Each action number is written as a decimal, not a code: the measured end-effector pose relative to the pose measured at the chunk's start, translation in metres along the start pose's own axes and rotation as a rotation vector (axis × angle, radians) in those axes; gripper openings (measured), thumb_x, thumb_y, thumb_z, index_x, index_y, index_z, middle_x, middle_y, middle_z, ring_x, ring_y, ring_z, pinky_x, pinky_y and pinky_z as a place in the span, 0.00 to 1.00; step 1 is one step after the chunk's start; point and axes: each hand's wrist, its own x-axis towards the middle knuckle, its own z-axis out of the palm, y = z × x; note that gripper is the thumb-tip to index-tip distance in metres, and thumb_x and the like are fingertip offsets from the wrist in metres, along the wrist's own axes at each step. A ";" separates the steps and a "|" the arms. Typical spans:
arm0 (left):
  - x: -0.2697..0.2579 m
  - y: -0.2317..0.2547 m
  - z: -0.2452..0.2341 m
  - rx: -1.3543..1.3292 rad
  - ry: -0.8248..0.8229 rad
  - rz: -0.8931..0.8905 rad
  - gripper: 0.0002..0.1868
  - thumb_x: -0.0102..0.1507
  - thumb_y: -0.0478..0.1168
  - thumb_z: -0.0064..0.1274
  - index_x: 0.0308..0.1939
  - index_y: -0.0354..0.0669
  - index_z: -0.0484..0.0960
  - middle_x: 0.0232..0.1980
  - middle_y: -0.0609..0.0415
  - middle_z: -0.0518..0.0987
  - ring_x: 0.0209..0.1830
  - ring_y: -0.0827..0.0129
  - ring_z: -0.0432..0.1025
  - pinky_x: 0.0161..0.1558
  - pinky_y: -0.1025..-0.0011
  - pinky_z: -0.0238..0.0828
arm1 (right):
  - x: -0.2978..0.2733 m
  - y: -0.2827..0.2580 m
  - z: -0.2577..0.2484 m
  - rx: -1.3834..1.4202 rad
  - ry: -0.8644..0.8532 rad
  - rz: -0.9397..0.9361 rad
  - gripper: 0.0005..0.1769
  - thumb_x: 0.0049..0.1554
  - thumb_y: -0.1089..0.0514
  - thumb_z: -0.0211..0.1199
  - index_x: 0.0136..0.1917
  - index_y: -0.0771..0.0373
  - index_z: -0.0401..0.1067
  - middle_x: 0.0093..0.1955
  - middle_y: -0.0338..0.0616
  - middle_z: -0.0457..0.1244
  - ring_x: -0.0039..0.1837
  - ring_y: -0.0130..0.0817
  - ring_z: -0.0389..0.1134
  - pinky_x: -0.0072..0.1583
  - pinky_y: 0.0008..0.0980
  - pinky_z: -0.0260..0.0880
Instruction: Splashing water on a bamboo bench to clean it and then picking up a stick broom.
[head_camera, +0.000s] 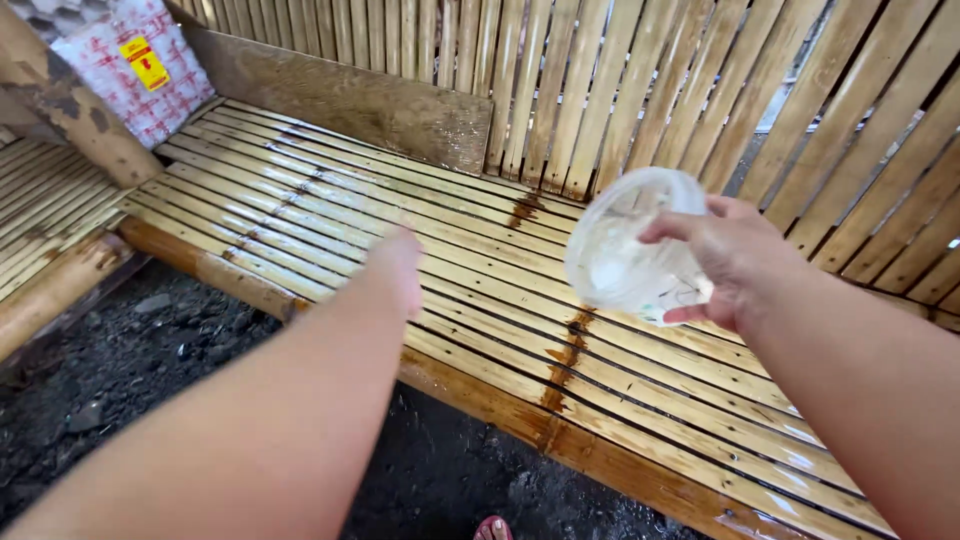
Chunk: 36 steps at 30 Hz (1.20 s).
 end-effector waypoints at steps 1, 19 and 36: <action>-0.044 0.004 0.011 -0.525 -0.213 -0.145 0.28 0.68 0.48 0.46 0.72 0.45 0.69 0.79 0.43 0.62 0.78 0.47 0.56 0.74 0.39 0.50 | -0.007 -0.001 0.004 -0.084 -0.049 -0.063 0.49 0.47 0.64 0.67 0.78 0.46 0.52 0.71 0.53 0.63 0.67 0.59 0.69 0.58 0.70 0.71; -0.103 -0.041 -0.070 -0.869 -0.304 0.043 0.24 0.61 0.46 0.52 0.60 0.44 0.76 0.62 0.41 0.78 0.62 0.49 0.73 0.59 0.45 0.68 | 0.013 0.030 0.019 0.242 -0.289 0.150 0.46 0.44 0.59 0.65 0.75 0.48 0.58 0.71 0.50 0.62 0.69 0.60 0.67 0.62 0.72 0.67; 0.061 -0.055 -0.269 -1.413 -0.502 -0.060 0.41 0.70 0.62 0.37 0.79 0.43 0.45 0.76 0.26 0.61 0.71 0.40 0.57 0.67 0.42 0.50 | -0.046 -0.078 0.245 0.191 -0.484 -0.207 0.41 0.47 0.49 0.70 0.73 0.52 0.65 0.67 0.48 0.69 0.67 0.50 0.72 0.53 0.61 0.78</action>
